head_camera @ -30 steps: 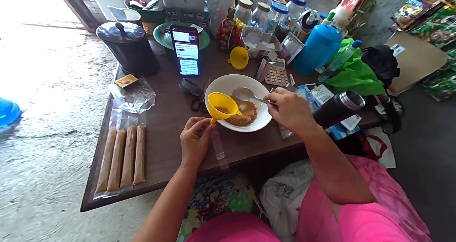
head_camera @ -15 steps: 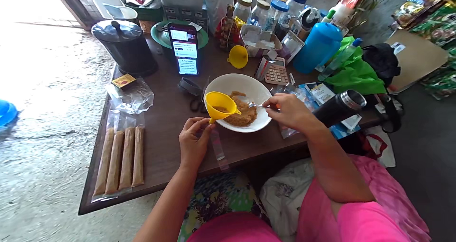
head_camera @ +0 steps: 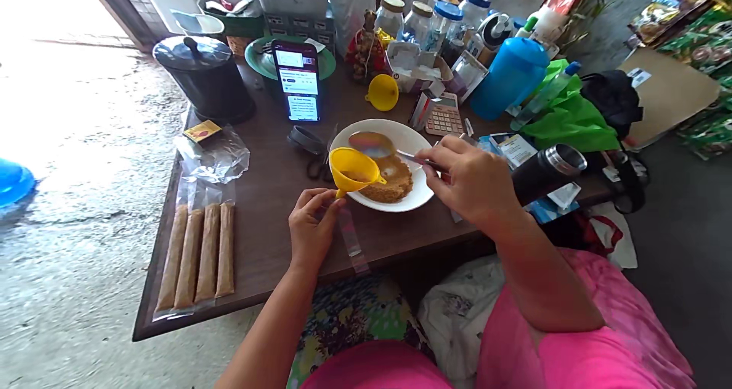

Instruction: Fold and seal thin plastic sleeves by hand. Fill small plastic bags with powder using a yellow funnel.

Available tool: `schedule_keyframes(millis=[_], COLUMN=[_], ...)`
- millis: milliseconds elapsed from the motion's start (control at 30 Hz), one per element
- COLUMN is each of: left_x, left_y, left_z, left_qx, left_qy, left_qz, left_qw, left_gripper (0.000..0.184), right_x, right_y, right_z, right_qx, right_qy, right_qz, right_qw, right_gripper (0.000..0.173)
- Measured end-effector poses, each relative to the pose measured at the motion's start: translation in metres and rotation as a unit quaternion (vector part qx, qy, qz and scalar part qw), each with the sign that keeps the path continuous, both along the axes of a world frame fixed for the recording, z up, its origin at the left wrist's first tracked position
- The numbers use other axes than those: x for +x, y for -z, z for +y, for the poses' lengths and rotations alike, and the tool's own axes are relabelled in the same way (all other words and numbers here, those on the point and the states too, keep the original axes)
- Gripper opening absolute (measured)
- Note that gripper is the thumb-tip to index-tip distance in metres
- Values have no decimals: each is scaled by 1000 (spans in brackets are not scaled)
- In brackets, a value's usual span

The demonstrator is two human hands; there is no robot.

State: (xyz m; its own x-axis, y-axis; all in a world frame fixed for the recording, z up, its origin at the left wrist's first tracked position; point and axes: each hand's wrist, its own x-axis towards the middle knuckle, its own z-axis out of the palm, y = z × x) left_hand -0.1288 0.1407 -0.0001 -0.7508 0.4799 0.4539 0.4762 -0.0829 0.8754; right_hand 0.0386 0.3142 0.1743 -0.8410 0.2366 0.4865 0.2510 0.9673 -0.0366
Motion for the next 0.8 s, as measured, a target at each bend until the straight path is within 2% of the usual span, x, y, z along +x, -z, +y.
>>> schedule_keyframes(millis=[67, 167, 333, 467, 567, 633, 667, 767, 800], left_x=[0, 1, 7, 26, 43, 55, 61, 80, 87], left_y=[0, -1, -1, -8, -23, -34, -38, -49, -51], left_z=[0, -1, -9, -24, -41, -52, -56, -65, -67], left_qx=[9, 27, 72, 106, 122, 139, 145, 155, 156], left_qy=[3, 11, 39, 54, 63, 62, 59, 60, 66], left_qz=[-7, -17, -30, -28, -32, -42, -46, -58, -62], left_qw=[1000, 999, 996, 993, 990, 987, 987, 984, 984], left_gripper=[21, 19, 18, 20, 18, 16, 15, 11, 10], right_x=[-1, 1, 1, 9, 22, 33, 36, 41, 41], right_y=[7, 24, 53, 56, 57, 65, 73, 99, 108], right_z=[12, 24, 24, 19, 3, -20, -39, -97, -110], right_qx=[-19, -80, -150, -177, -131, -122, -152, -322, -363], right_qy=[41, 91, 92, 78, 86, 36, -7, -157, -188], right_qz=[0, -60, -136, -128, -46, 69, 112, 123, 112], right_qw=[999, 991, 975, 973, 987, 990, 982, 926, 906], right_gripper=[21, 19, 16, 17, 19, 22, 28, 53, 51])
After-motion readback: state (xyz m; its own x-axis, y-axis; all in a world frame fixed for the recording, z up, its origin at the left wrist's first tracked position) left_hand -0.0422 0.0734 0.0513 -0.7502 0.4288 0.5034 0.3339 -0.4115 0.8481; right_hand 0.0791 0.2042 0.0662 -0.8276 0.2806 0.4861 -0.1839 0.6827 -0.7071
